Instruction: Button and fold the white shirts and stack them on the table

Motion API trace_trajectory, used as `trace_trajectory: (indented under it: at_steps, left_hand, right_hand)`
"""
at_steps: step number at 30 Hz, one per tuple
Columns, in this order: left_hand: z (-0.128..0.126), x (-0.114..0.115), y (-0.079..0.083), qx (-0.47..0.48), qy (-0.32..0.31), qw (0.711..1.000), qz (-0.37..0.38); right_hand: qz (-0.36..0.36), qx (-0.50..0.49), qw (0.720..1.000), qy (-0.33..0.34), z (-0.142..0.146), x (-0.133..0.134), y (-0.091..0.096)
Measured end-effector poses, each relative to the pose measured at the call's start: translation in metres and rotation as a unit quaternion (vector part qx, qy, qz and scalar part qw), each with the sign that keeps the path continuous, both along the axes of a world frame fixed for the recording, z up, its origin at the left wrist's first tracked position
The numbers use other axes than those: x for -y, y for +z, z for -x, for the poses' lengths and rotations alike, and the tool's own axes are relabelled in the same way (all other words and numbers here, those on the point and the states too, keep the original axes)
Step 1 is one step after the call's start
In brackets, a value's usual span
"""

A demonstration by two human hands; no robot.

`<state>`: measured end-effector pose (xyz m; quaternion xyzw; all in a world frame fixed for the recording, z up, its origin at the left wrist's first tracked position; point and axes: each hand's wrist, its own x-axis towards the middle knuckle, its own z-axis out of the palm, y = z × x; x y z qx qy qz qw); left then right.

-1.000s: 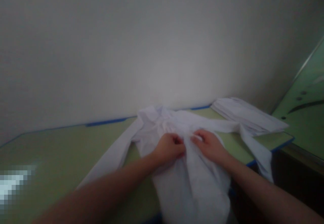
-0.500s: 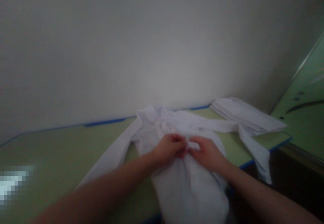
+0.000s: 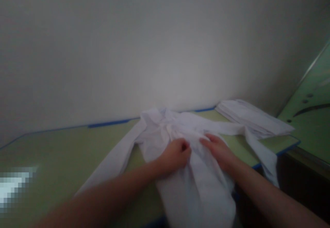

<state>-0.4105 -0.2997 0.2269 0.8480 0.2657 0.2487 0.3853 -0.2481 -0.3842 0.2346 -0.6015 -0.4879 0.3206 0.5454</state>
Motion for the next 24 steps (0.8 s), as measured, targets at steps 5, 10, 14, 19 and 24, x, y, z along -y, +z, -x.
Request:
trace_trajectory:
  at_steps: [5, 10, 14, 19, 24]
  left_hand:
    - [-0.003, -0.004, -0.004, 0.005, -0.027, 1.0, 0.015]
    - [-0.004, -0.012, -0.011, 0.038, -0.072, 0.991, 0.102]
    - [-0.005, -0.012, -0.011, 0.061, -0.094, 0.979, 0.169]
    - [-0.004, -0.006, -0.006, 0.069, -0.095, 0.967, 0.226]
    - [-0.003, -0.003, -0.002, 0.084, -0.079, 0.955, 0.273]
  right_hand:
    - [-0.094, 0.221, 0.97, -0.02, 0.016, 0.003, -0.002]
    - [-0.149, 0.321, 0.935, -0.031, 0.019, 0.005, -0.011]
    - [-0.154, 0.357, 0.92, -0.038, 0.015, 0.007, -0.014]
    - [-0.17, 0.408, 0.896, -0.033, 0.014, 0.009, -0.013]
    - [-0.174, 0.426, 0.888, -0.023, 0.011, 0.01, -0.015]
